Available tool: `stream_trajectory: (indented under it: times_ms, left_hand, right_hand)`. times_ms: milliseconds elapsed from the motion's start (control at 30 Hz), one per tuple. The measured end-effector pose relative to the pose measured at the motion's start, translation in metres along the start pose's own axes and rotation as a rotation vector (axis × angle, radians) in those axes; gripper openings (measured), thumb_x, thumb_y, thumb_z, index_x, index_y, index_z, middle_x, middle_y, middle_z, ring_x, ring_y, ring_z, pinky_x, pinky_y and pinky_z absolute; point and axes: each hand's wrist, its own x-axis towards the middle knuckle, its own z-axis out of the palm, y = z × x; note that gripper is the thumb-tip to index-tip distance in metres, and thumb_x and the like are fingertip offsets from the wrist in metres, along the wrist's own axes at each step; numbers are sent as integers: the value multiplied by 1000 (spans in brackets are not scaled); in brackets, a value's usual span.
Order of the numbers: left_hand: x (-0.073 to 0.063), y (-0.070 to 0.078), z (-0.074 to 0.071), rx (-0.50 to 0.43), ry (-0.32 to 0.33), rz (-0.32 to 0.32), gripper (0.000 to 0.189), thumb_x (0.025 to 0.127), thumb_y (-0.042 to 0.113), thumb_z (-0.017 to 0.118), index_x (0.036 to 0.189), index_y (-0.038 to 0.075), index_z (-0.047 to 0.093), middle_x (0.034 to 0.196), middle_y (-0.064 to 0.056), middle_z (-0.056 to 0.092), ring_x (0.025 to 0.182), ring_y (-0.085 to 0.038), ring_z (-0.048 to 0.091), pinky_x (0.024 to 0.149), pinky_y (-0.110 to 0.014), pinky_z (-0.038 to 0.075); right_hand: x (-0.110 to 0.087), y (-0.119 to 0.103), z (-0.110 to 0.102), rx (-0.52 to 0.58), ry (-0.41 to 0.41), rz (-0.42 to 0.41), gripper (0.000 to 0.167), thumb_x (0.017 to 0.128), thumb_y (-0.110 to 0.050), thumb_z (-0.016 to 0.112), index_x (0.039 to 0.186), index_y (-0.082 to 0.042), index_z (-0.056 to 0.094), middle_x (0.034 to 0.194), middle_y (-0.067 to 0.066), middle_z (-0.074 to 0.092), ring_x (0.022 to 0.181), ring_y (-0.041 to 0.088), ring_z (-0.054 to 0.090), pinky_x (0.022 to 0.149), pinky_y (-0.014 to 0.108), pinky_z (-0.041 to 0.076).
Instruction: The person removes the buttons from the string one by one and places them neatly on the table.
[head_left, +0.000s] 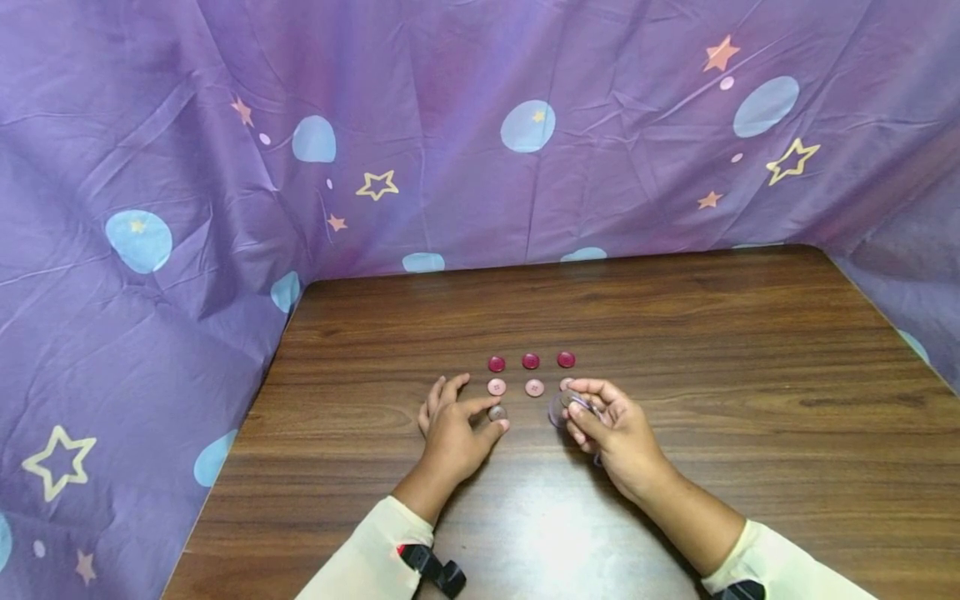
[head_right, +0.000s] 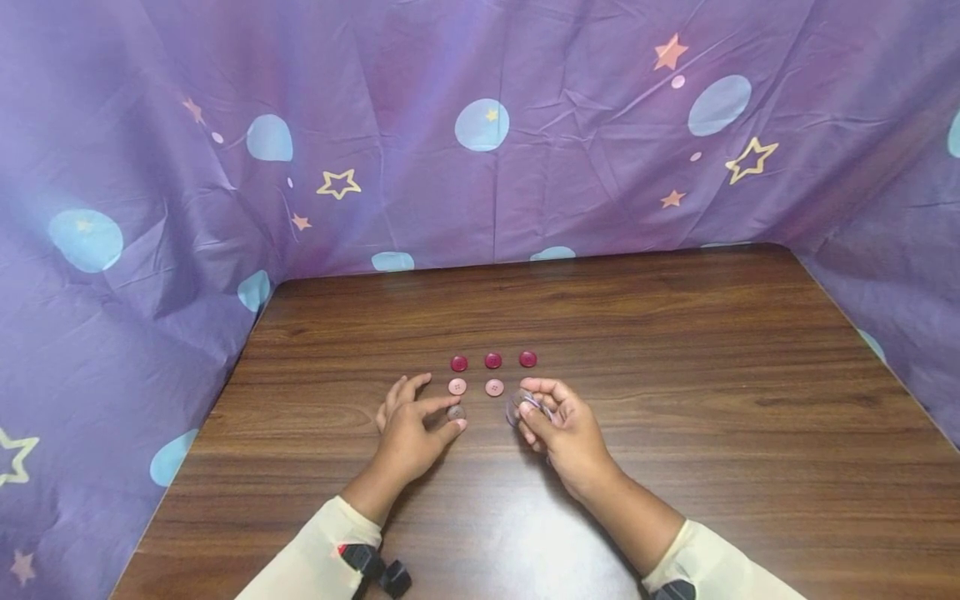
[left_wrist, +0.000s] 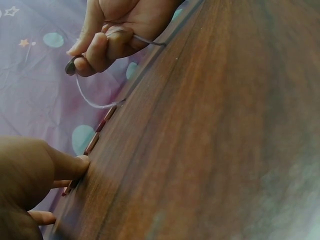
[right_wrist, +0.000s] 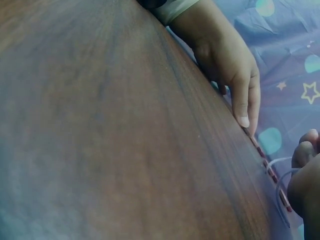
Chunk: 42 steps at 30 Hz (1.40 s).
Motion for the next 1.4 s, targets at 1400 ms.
stream_trajectory:
  times_ms: [1400]
  left_hand:
    - [1,4,2,-169,245,238,52,76,17,99,124,9,80,136,-17,67,135,-39,53,114,-62,42]
  right_hand:
    - [-1,-4,1,-102,56,23,31,98,6,72,129,1,71,108,-11,81,59,-1,50,49,13,40]
